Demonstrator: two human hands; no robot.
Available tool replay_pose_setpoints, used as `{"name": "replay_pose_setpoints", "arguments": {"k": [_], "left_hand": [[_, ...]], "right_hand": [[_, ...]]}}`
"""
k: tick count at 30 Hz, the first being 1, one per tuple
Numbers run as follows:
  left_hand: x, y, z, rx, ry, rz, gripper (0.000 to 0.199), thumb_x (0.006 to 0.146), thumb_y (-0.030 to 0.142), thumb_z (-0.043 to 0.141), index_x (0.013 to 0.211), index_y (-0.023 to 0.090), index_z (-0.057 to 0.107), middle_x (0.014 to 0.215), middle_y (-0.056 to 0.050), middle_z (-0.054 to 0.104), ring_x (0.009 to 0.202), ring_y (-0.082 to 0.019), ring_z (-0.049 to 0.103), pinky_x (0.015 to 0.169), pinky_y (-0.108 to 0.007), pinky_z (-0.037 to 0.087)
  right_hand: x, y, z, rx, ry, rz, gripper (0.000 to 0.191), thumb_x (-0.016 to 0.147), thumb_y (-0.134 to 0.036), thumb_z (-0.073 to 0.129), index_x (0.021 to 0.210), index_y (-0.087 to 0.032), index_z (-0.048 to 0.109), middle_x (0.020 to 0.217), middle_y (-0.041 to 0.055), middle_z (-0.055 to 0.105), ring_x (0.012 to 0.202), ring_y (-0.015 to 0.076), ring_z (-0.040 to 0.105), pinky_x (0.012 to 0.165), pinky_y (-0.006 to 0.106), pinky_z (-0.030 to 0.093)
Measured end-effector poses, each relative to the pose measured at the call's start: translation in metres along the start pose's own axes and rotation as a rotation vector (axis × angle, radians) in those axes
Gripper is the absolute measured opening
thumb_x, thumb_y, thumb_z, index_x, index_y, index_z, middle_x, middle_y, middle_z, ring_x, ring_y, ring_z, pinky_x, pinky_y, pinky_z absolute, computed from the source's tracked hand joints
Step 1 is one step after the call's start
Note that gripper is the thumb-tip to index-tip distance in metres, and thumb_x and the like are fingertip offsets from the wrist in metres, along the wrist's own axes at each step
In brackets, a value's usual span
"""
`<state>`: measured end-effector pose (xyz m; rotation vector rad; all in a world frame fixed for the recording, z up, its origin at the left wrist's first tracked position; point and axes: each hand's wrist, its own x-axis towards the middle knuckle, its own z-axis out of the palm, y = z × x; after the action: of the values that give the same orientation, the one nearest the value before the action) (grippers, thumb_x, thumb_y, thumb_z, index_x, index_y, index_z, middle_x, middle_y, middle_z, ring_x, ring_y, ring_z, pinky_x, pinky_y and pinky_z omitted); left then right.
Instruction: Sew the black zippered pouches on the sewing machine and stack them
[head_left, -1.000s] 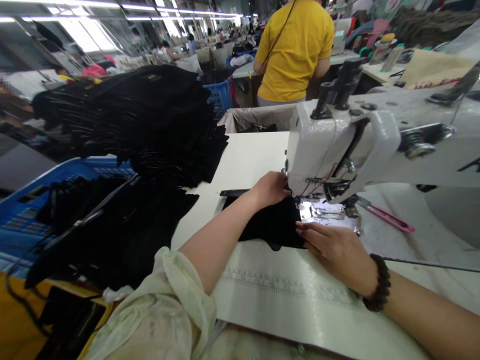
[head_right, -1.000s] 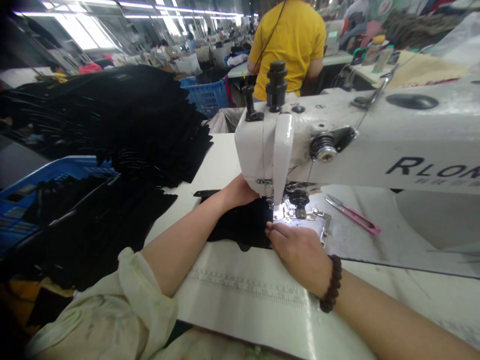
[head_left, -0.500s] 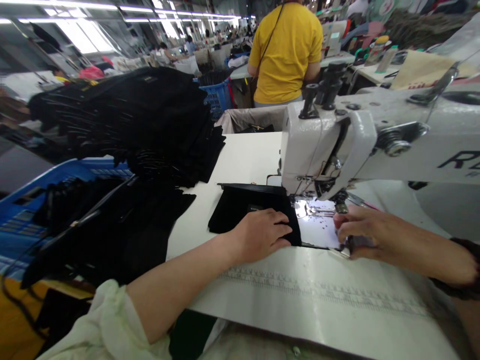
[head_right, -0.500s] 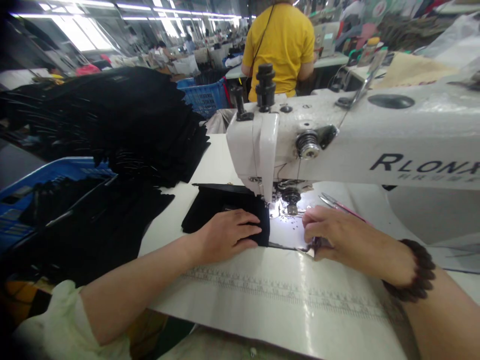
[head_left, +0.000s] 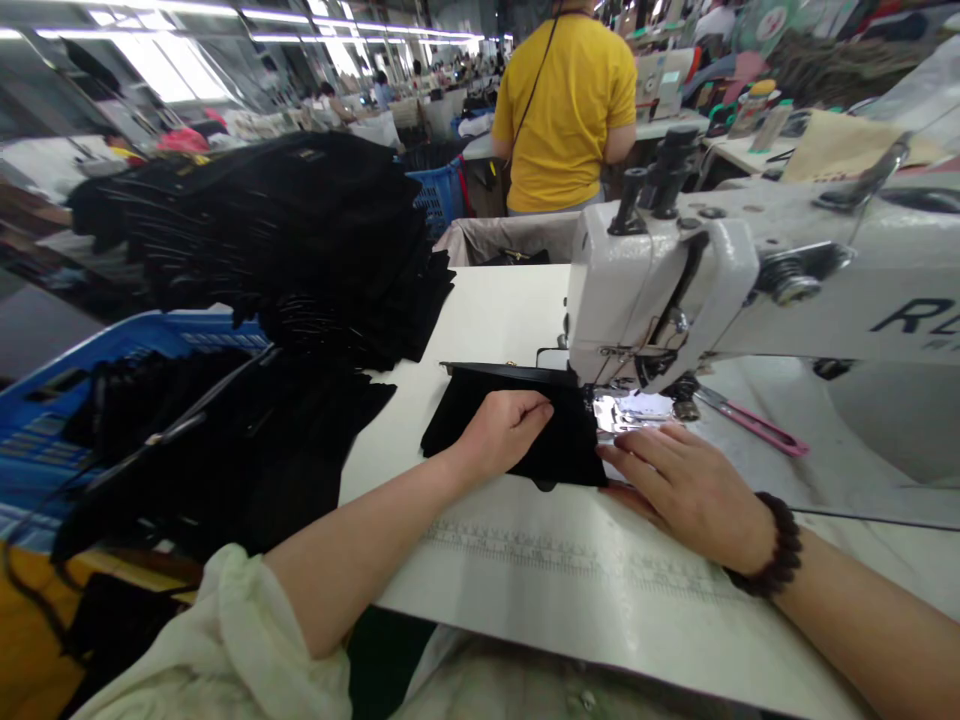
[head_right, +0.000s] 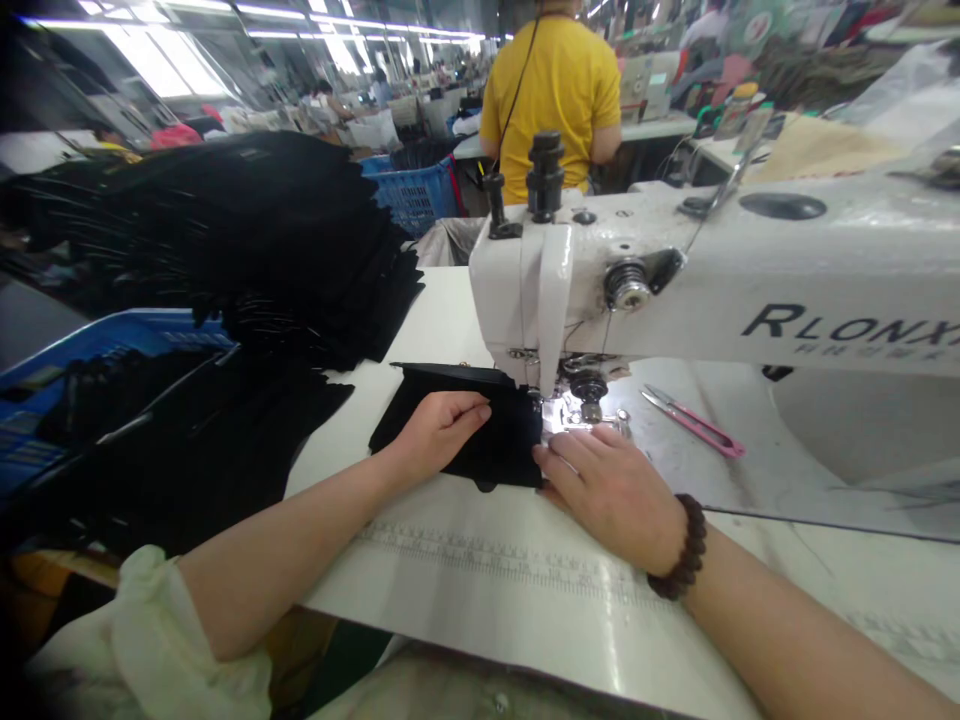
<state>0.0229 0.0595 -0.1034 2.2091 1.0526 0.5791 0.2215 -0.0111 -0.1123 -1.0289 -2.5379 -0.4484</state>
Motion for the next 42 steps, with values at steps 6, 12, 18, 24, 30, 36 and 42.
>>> {"name": "replay_pose_setpoints", "arguments": {"k": [6,12,18,24,30,36,42], "left_hand": [[-0.003,0.009,0.004,0.042,0.037,0.108,0.016,0.075,0.012,0.049,0.087,0.011,0.059,0.082,-0.003,0.063,0.072,-0.012,0.059,0.066,-0.022,0.047],[-0.008,0.013,0.018,0.293,-0.102,0.451,0.021,0.083,0.014,0.042,0.093,0.009,0.060,0.101,-0.007,0.063,0.096,-0.014,0.056,0.086,-0.027,0.046],[-0.010,0.010,0.025,0.474,-0.188,0.512,0.020,0.081,0.013,0.044,0.095,0.009,0.059,0.106,-0.008,0.060,0.098,-0.015,0.054,0.091,-0.030,0.043],[-0.008,0.008,0.025,0.487,-0.190,0.563,0.021,0.081,0.010,0.043,0.094,0.007,0.059,0.107,-0.008,0.060,0.099,-0.015,0.054,0.093,-0.028,0.041],[0.001,0.001,0.025,0.557,-0.213,0.581,0.022,0.083,0.013,0.042,0.097,0.008,0.058,0.111,-0.008,0.058,0.103,-0.014,0.052,0.096,-0.027,0.038],[0.002,-0.005,0.022,0.315,-0.071,0.527,0.019,0.083,0.020,0.045,0.093,0.012,0.059,0.101,-0.004,0.062,0.097,-0.012,0.054,0.091,-0.025,0.041],[-0.002,-0.005,0.025,0.252,-0.003,0.536,0.019,0.084,0.020,0.044,0.086,0.013,0.061,0.093,-0.004,0.063,0.089,-0.013,0.054,0.083,-0.025,0.045]], "right_hand": [[0.001,-0.018,0.002,0.008,0.021,-0.078,0.026,0.085,-0.008,0.034,0.081,-0.011,0.060,0.063,0.0035,0.054,0.056,0.0126,0.045,0.052,0.028,0.033],[-0.003,-0.019,0.008,0.096,-0.044,-0.006,0.028,0.086,-0.009,0.036,0.069,-0.013,0.058,0.059,0.0014,0.053,0.051,0.0111,0.044,0.049,0.027,0.032],[-0.005,-0.018,0.009,0.122,-0.093,0.049,0.031,0.087,-0.011,0.034,0.065,-0.014,0.056,0.059,0.0009,0.053,0.051,0.0104,0.046,0.048,0.027,0.030],[-0.005,-0.018,0.007,0.191,-0.138,0.130,0.030,0.088,-0.015,0.033,0.072,-0.015,0.059,0.061,0.0008,0.056,0.052,0.0111,0.049,0.048,0.026,0.030],[-0.002,-0.017,0.008,0.131,-0.205,0.180,0.032,0.089,-0.017,0.031,0.079,-0.016,0.061,0.060,0.0005,0.055,0.047,0.0106,0.048,0.044,0.027,0.025],[-0.009,-0.012,0.008,0.069,-0.199,0.129,0.030,0.090,-0.023,0.032,0.089,-0.016,0.061,0.057,-0.0005,0.053,0.045,0.0109,0.046,0.044,0.029,0.023],[-0.013,-0.011,0.004,0.104,-0.195,0.116,0.026,0.089,-0.024,0.036,0.091,-0.016,0.060,0.057,-0.0011,0.052,0.046,0.0112,0.045,0.044,0.029,0.023]]}}
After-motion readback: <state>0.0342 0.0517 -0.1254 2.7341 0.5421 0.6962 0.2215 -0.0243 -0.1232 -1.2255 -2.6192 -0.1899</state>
